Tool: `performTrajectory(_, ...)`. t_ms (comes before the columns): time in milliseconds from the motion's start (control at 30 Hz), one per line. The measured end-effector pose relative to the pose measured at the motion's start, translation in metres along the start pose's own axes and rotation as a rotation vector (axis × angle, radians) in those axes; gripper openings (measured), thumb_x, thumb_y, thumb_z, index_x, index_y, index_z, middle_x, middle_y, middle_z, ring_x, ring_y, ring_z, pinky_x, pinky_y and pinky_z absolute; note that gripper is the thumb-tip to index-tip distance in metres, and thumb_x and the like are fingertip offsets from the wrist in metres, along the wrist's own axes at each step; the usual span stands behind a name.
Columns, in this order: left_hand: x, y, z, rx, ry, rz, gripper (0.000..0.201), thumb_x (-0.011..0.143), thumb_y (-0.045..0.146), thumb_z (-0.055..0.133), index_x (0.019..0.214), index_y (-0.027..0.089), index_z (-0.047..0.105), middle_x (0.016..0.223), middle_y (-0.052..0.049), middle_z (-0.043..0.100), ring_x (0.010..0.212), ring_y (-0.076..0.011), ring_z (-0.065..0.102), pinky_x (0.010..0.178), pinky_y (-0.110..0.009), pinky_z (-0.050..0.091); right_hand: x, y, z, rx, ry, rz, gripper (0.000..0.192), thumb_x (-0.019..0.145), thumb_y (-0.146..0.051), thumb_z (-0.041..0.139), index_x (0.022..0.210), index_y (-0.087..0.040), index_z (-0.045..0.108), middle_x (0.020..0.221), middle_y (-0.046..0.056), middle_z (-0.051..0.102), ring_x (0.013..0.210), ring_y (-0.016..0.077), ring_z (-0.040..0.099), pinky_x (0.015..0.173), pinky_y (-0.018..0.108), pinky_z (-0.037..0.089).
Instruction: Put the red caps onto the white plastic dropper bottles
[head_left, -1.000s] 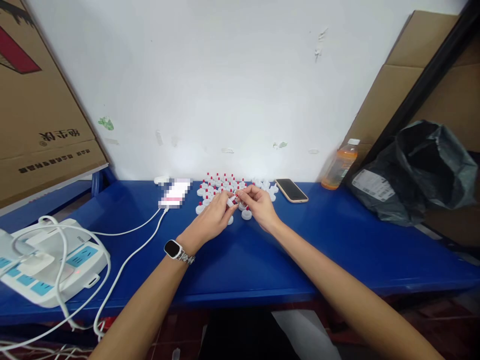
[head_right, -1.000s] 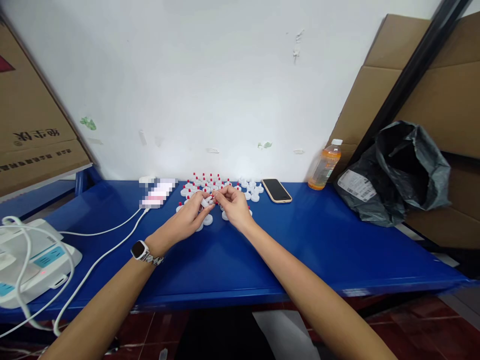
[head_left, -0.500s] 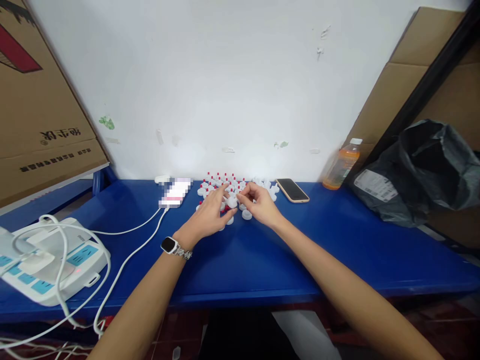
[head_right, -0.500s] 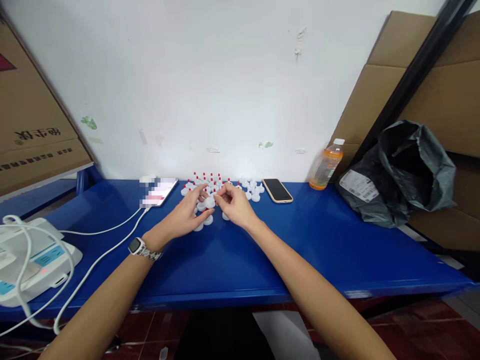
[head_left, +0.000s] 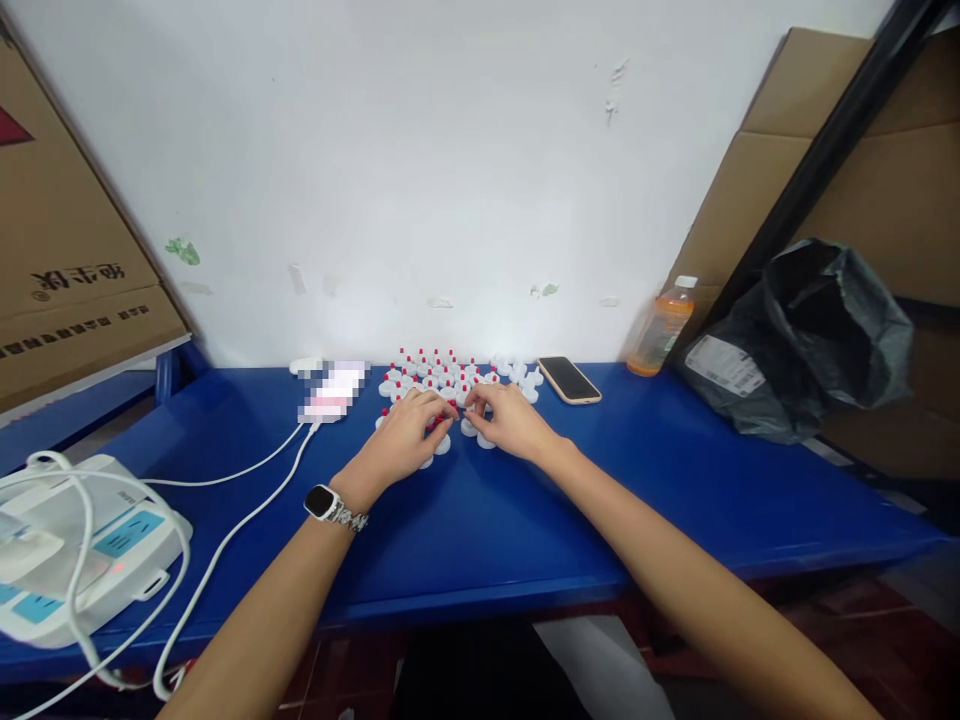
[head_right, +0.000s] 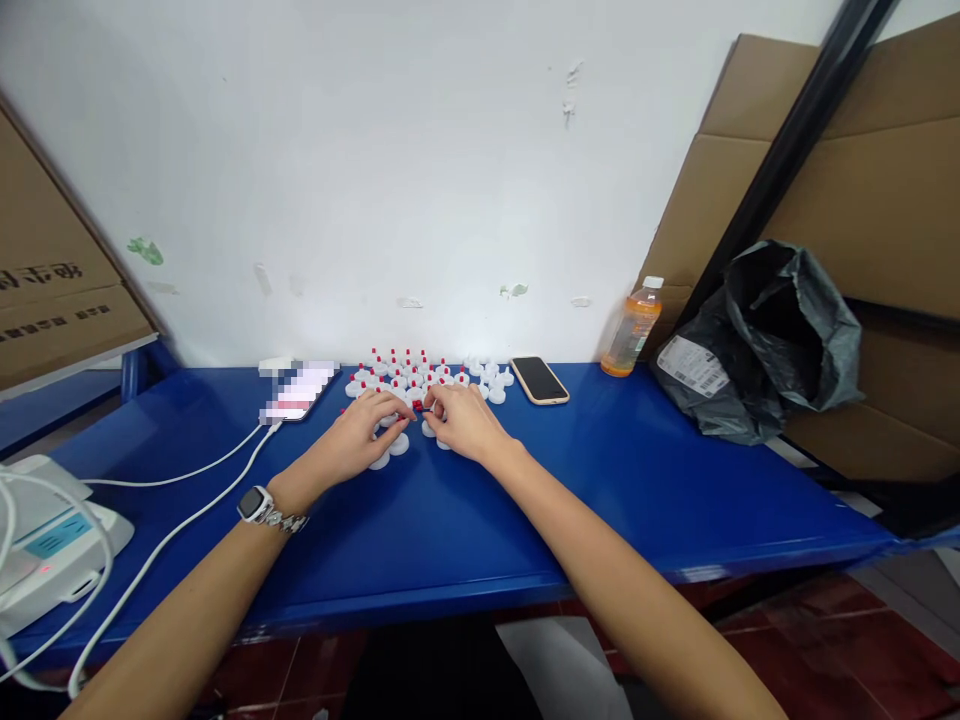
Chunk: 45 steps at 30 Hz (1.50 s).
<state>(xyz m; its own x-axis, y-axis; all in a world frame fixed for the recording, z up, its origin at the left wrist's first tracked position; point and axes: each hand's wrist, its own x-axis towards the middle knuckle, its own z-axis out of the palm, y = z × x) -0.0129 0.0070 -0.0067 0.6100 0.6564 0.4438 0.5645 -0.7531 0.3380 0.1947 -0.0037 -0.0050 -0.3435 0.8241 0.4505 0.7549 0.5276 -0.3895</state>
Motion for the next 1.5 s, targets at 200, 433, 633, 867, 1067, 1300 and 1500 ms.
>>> performTrajectory(200,0.019,0.004,0.006,0.004,-0.012,0.061,0.022,0.096,0.032,0.046,0.099,0.023,0.066,0.099,-0.006,0.067,0.096,-0.0248,0.056,0.089,-0.042,0.045,0.005,0.04,-0.018,-0.165,0.14,0.253,0.019,0.093,-0.027,0.05,0.103,-0.019,0.064,0.086,0.005,0.072,0.079,0.019,0.063,0.074,0.03,0.039)
performTrajectory(433,0.057,0.021,0.018,0.048,-0.044,0.076,0.025,0.097,0.032,0.043,0.094,0.021,0.065,0.098,-0.008,0.065,0.096,-0.0258,0.057,0.088,-0.043,0.046,0.012,0.07,-0.019,-0.333,0.044,0.349,0.021,0.091,-0.021,0.048,0.097,-0.016,0.067,0.097,0.013,0.073,0.097,0.0261,0.062,0.09,0.041,0.035)
performTrajectory(633,0.059,0.023,0.024,0.064,0.077,0.069,0.027,0.096,0.033,0.046,0.117,0.021,0.059,0.114,-0.01,0.059,0.108,-0.0271,0.056,0.095,-0.045,0.046,0.005,0.061,-0.025,0.003,0.306,0.321,0.017,0.088,-0.029,0.056,0.087,-0.018,0.07,0.081,0.004,0.072,0.084,0.0199,0.062,0.087,0.036,0.038)
performTrajectory(867,0.044,0.013,0.009,-0.041,0.107,0.064,0.032,0.096,0.039,0.05,0.122,0.021,0.054,0.118,-0.009,0.063,0.111,-0.0258,0.058,0.098,-0.043,0.046,0.008,0.014,-0.008,0.578,0.263,0.142,0.031,0.09,-0.042,0.055,0.087,-0.016,0.072,0.079,0.003,0.072,0.07,0.0158,0.059,0.067,0.027,0.044)
performTrajectory(1067,0.014,-0.014,-0.005,-0.035,0.132,-0.067,0.03,0.101,0.041,0.039,0.111,0.018,0.055,0.104,-0.01,0.062,0.1,-0.0241,0.059,0.091,-0.041,0.048,0.02,-0.004,0.003,0.123,0.127,0.126,0.021,0.09,-0.031,0.054,0.092,-0.019,0.071,0.086,0.005,0.072,0.082,0.0194,0.06,0.08,0.034,0.04)
performTrajectory(1300,0.004,-0.019,-0.002,-0.041,0.056,-0.112,0.03,0.104,0.041,0.025,0.104,0.02,0.045,0.1,-0.009,0.057,0.096,-0.0236,0.057,0.087,-0.042,0.047,0.043,-0.019,0.016,-0.5,-0.174,0.029,0.022,0.085,-0.026,0.059,0.093,-0.014,0.074,0.103,0.018,0.067,0.107,0.0333,0.051,0.094,0.047,0.029)
performTrajectory(1500,-0.001,-0.019,-0.001,0.002,0.024,-0.075,0.019,0.099,0.039,0.04,0.098,0.02,0.045,0.102,-0.008,0.056,0.097,-0.0245,0.056,0.086,-0.042,0.047,0.047,-0.015,0.025,-0.573,-0.175,0.0,0.02,0.083,-0.018,0.059,0.091,-0.011,0.075,0.11,0.022,0.065,0.111,0.0353,0.05,0.097,0.049,0.029)
